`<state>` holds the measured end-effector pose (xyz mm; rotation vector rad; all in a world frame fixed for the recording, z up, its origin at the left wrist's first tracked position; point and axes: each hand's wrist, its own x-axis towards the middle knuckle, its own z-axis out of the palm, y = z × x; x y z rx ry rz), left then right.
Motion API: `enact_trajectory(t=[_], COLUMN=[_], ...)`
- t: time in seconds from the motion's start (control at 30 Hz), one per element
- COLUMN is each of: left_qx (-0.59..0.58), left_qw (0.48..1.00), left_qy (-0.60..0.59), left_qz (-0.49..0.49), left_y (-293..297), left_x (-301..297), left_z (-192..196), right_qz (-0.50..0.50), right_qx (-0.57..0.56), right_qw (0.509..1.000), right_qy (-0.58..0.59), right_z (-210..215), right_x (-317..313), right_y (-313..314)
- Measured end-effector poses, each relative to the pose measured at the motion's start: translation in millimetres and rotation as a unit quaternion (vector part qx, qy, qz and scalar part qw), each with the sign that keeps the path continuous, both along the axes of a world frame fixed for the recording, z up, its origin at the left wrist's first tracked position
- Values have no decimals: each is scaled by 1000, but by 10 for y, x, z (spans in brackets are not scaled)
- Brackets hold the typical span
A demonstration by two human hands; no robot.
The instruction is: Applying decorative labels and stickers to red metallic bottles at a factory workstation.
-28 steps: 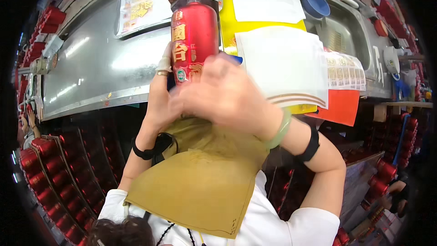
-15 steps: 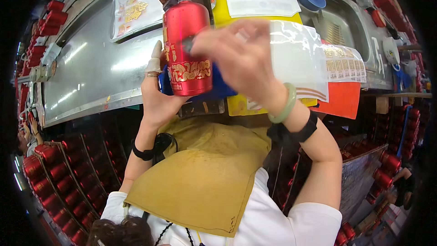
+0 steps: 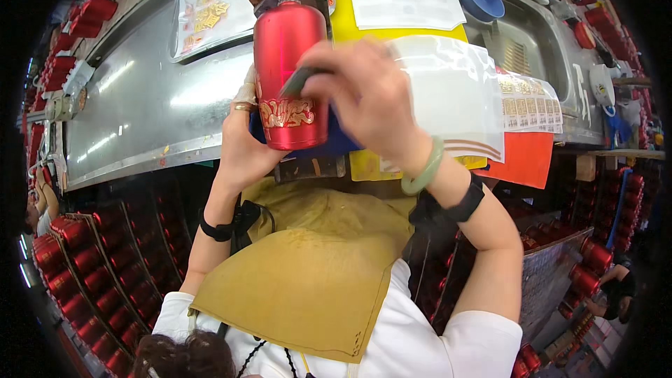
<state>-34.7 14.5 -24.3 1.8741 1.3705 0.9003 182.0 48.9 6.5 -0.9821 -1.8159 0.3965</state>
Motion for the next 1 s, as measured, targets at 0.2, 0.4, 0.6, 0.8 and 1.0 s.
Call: enact_trajectory(t=[0.2,0.4,0.6,0.8,1.0], left_qx=[25,105,49,4,142], left_qw=[998,993,998,985,985], left_qy=[-61,-20,-3,-163,56], left_qz=[-13,51,32,63,81], left_y=[81,-128,-109,-111,-190], left_x=[31,57,23,76,84], left_z=[-11,79,-36,-84,102], right_qz=[204,1,-7,138,46], right_qx=[138,165,61,131,157], right_qw=[961,975,996,970,977], right_qy=[-122,-148,-67,-153,-140], right_z=[138,107,88,136,24], right_x=[-128,-13,-88,-76,-62], right_y=[-376,18,-42,-404,-260])
